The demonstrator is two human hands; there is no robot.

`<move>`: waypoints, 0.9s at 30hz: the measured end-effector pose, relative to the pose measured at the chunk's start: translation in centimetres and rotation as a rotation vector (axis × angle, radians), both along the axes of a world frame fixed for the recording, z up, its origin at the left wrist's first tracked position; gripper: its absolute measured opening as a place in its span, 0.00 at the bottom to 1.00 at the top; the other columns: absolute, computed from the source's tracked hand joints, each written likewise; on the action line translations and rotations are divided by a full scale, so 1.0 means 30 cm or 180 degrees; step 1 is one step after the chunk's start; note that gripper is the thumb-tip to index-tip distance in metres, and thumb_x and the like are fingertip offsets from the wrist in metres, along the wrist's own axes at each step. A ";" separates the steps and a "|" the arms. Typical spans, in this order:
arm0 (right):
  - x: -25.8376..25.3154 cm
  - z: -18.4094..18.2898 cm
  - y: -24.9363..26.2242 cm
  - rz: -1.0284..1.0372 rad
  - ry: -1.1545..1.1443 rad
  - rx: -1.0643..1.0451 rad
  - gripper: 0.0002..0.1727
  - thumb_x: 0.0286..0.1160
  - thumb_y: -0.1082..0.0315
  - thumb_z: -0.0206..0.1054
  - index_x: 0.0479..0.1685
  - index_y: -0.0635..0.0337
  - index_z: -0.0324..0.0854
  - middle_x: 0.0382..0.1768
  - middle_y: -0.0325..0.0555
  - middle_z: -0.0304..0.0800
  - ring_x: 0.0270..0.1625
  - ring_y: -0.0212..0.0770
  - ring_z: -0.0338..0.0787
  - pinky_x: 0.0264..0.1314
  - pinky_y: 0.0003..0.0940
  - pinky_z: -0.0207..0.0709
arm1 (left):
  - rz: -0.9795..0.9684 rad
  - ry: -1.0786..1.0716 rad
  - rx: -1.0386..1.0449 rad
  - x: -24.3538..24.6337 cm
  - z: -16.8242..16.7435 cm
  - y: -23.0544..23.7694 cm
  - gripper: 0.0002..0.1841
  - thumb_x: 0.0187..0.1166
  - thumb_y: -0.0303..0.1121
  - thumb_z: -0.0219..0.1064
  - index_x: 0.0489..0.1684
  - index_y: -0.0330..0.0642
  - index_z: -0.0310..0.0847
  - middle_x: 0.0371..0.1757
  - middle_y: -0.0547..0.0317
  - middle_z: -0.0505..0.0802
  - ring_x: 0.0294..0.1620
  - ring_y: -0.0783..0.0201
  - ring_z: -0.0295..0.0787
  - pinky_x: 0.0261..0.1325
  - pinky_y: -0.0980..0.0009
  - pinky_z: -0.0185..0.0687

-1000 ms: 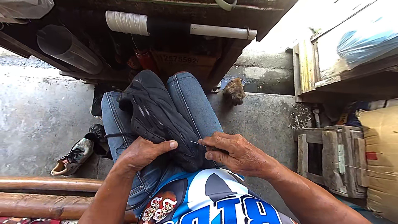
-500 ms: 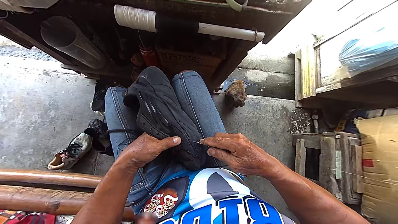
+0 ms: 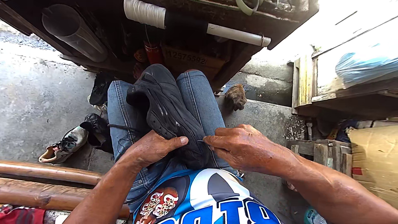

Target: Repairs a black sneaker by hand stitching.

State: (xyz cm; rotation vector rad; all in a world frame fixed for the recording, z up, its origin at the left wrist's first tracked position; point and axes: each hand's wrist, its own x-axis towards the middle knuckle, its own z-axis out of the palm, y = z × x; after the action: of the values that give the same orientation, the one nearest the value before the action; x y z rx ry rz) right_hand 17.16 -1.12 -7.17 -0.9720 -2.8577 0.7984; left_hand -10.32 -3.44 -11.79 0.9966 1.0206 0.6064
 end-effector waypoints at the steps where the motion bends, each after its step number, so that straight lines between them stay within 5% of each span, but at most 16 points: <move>1: -0.013 0.002 0.006 0.0088 -0.0062 0.0058 0.16 0.81 0.62 0.57 0.50 0.50 0.91 0.25 0.39 0.81 0.25 0.39 0.82 0.23 0.37 0.71 | 0.0013 0.0006 0.0020 0.003 0.000 -0.004 0.09 0.75 0.32 0.76 0.49 0.44 0.90 0.45 0.64 0.97 0.51 0.72 0.93 0.61 0.72 0.89; 6: -0.049 -0.018 0.004 0.0227 -0.0062 0.0183 0.15 0.79 0.64 0.57 0.49 0.53 0.91 0.24 0.42 0.81 0.24 0.43 0.83 0.21 0.40 0.71 | 0.0254 0.0174 0.0049 0.022 -0.006 -0.024 0.17 0.66 0.35 0.83 0.51 0.44 0.90 0.46 0.61 0.97 0.51 0.69 0.95 0.61 0.69 0.91; 10: -0.021 -0.048 0.007 0.0134 0.0312 0.0068 0.16 0.80 0.63 0.57 0.51 0.52 0.93 0.25 0.40 0.83 0.25 0.38 0.83 0.23 0.36 0.72 | 0.0806 0.0244 0.0054 0.079 -0.001 -0.043 0.19 0.60 0.28 0.86 0.50 0.40 0.89 0.44 0.57 0.97 0.49 0.65 0.96 0.59 0.66 0.93; 21: 0.033 -0.124 0.016 0.0012 0.1230 -0.0543 0.16 0.84 0.67 0.59 0.55 0.59 0.93 0.29 0.42 0.88 0.32 0.32 0.85 0.33 0.28 0.76 | 0.1280 0.0422 0.0182 0.111 -0.028 -0.063 0.17 0.62 0.23 0.82 0.48 0.39 0.86 0.42 0.56 0.97 0.46 0.65 0.96 0.56 0.67 0.94; 27: 0.015 -0.089 0.010 0.0066 0.0846 -0.0191 0.17 0.83 0.65 0.58 0.56 0.55 0.92 0.27 0.40 0.85 0.28 0.34 0.83 0.28 0.31 0.73 | 0.1193 0.0462 -0.0002 0.115 -0.008 -0.051 0.16 0.64 0.23 0.81 0.49 0.39 0.87 0.43 0.57 0.97 0.48 0.67 0.96 0.57 0.69 0.93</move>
State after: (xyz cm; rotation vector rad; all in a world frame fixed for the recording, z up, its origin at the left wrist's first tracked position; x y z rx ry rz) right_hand 17.60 -0.81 -9.84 -0.7760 -2.6346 0.9416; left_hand -6.87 -4.97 -12.02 0.8628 1.3514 0.8490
